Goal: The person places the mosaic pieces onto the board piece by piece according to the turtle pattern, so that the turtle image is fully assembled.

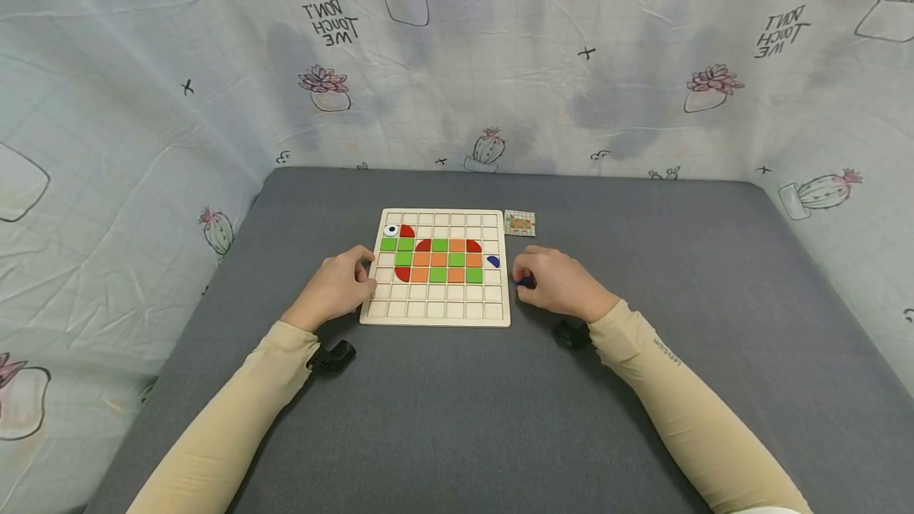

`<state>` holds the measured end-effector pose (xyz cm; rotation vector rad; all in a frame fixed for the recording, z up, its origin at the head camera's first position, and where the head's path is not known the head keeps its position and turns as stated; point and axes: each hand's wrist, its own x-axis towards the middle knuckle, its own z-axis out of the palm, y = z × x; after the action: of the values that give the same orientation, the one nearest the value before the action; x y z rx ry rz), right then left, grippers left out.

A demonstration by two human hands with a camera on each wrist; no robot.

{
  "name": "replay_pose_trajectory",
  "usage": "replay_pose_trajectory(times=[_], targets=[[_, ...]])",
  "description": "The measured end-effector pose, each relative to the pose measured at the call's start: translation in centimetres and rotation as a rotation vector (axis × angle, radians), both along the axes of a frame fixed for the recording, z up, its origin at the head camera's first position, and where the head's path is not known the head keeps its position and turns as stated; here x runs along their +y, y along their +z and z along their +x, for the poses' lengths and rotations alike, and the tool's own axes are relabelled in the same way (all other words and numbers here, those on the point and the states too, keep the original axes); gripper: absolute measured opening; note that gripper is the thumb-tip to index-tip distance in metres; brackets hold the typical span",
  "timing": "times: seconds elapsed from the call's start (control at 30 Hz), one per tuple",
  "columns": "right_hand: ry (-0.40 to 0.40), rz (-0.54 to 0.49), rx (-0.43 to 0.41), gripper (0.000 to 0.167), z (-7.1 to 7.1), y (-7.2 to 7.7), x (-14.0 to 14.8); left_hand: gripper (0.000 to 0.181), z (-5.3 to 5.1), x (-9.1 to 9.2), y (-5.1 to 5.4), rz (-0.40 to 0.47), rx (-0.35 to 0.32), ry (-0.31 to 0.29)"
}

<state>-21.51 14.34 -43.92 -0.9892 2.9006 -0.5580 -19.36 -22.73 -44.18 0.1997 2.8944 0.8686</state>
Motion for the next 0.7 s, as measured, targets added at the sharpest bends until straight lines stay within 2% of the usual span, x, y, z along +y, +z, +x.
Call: replay_pose_trajectory(times=[0.4,0.7], targets=[[0.073,-0.031,-0.005,0.016,0.07,0.13,0.01,0.042,-0.09,0.02,-0.22,-0.009,0.012,-0.001],[0.069,-0.031,-0.038,0.015,0.14,0.17,-0.03,0.042,0.11,0.10,-0.03,-0.001,0.009,0.000]])
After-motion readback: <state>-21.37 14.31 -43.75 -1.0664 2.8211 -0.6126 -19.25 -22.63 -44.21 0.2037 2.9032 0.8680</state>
